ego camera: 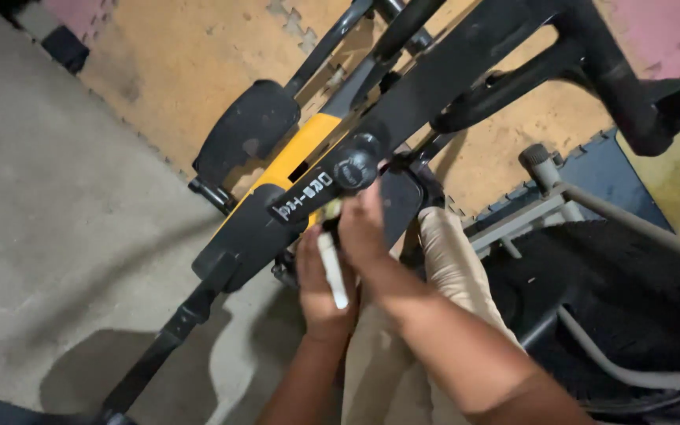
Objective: Cleaning various parts of an orbital trainer machine using a spray bottle and a cloth.
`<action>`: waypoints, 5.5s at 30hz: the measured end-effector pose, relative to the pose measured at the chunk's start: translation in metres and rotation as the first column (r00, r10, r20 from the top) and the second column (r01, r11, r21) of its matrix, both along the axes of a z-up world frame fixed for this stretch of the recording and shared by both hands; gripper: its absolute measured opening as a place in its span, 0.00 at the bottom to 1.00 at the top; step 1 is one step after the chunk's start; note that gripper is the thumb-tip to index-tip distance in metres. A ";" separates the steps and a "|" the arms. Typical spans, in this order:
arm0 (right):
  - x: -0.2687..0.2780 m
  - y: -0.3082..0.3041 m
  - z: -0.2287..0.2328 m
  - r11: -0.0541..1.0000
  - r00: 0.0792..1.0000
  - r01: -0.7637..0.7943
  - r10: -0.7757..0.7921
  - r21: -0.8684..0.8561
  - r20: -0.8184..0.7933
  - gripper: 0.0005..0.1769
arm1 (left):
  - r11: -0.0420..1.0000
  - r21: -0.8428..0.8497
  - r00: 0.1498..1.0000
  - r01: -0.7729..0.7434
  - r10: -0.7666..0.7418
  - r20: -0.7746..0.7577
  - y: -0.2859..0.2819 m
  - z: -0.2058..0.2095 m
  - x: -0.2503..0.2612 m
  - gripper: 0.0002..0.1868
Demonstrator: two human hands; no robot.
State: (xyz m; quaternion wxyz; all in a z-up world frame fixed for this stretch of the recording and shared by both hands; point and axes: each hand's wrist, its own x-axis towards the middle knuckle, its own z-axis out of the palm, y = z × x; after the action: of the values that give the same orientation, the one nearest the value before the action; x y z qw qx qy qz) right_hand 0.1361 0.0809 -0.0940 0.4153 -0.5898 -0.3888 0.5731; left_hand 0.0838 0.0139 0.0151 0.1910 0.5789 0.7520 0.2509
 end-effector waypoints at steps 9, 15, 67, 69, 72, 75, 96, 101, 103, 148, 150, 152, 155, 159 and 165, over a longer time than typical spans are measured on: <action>-0.005 0.060 -0.019 0.829 0.539 -0.382 -0.159 -0.408 -0.827 0.21 | 0.977 -0.102 0.978 0.188 -0.196 -0.072 -0.020 -0.030 -0.020 0.27; 0.104 0.069 -0.020 0.475 0.633 -0.771 0.644 0.424 0.429 0.13 | 0.970 -0.100 0.970 0.220 -0.207 0.130 0.017 0.010 -0.017 0.31; 0.064 0.236 0.125 0.371 0.070 -0.805 0.834 -0.463 0.547 0.23 | 0.949 -0.144 0.928 -0.281 0.307 0.210 0.024 0.032 -0.111 0.45; 0.067 0.245 0.122 0.386 0.046 -0.754 0.838 -0.532 0.544 0.22 | 0.957 -0.181 0.942 -0.228 0.264 0.206 0.028 0.027 -0.116 0.43; 0.053 0.256 0.128 0.411 0.121 -0.690 0.877 -0.595 0.465 0.20 | 0.942 -0.267 0.951 -0.204 0.255 0.172 0.036 0.019 -0.128 0.34; 0.066 0.260 0.111 0.382 0.186 -0.642 0.919 -0.665 0.348 0.15 | 0.923 -0.339 0.953 -0.181 0.249 0.169 0.042 0.024 -0.140 0.26; -0.033 0.373 -0.161 -0.582 -0.852 -0.139 -0.342 -0.801 0.397 0.14 | 0.882 -0.398 0.956 -0.253 0.292 0.038 0.055 -0.054 -0.167 0.35; -0.047 0.296 -0.193 -0.377 -0.956 -0.264 -0.024 -0.888 0.294 0.18 | 0.859 -0.282 0.885 -0.427 0.461 0.063 0.045 -0.056 -0.163 0.31; -0.064 0.239 -0.191 -0.315 -0.944 -0.326 0.061 -0.891 0.324 0.20 | 0.828 -0.243 0.840 -0.505 0.537 0.083 0.038 -0.061 -0.161 0.29; -0.021 0.338 -0.227 -0.660 -0.657 -0.576 0.725 -0.482 -0.208 0.47 | 0.861 -0.099 0.824 -0.499 0.507 0.253 0.011 -0.094 -0.176 0.26; 0.012 0.352 -0.267 -0.664 -0.733 -0.579 0.678 -0.473 -0.055 0.48 | 0.868 -0.117 0.819 -0.483 0.495 0.289 0.015 -0.086 -0.179 0.28; -0.036 0.316 -0.195 -0.563 -0.571 -0.631 0.803 -0.534 -0.172 0.45 | 0.865 -0.105 0.822 -0.490 0.499 0.273 0.018 -0.084 -0.178 0.28; -0.129 0.255 -0.101 -0.272 0.066 -0.603 0.920 -0.750 -0.386 0.38 | 0.857 -0.084 0.830 -0.508 0.514 0.216 0.030 -0.081 -0.174 0.27; -0.122 0.221 -0.111 -0.697 -0.630 -0.709 0.554 -0.111 0.543 0.44 | 0.873 -0.063 0.870 -0.483 0.487 0.077 0.049 -0.079 -0.171 0.26; -0.109 0.282 -0.101 -0.521 -0.566 -0.735 0.824 -0.434 -0.030 0.32 | 0.900 -0.069 0.896 -0.431 0.436 0.090 0.076 -0.073 -0.175 0.28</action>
State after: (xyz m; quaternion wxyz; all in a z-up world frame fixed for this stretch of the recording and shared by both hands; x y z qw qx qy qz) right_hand 0.0271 0.3628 -0.1953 -0.4508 -0.0873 -0.6972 0.5505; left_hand -0.0907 0.0899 -0.0579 0.1824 0.3786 0.8568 0.2989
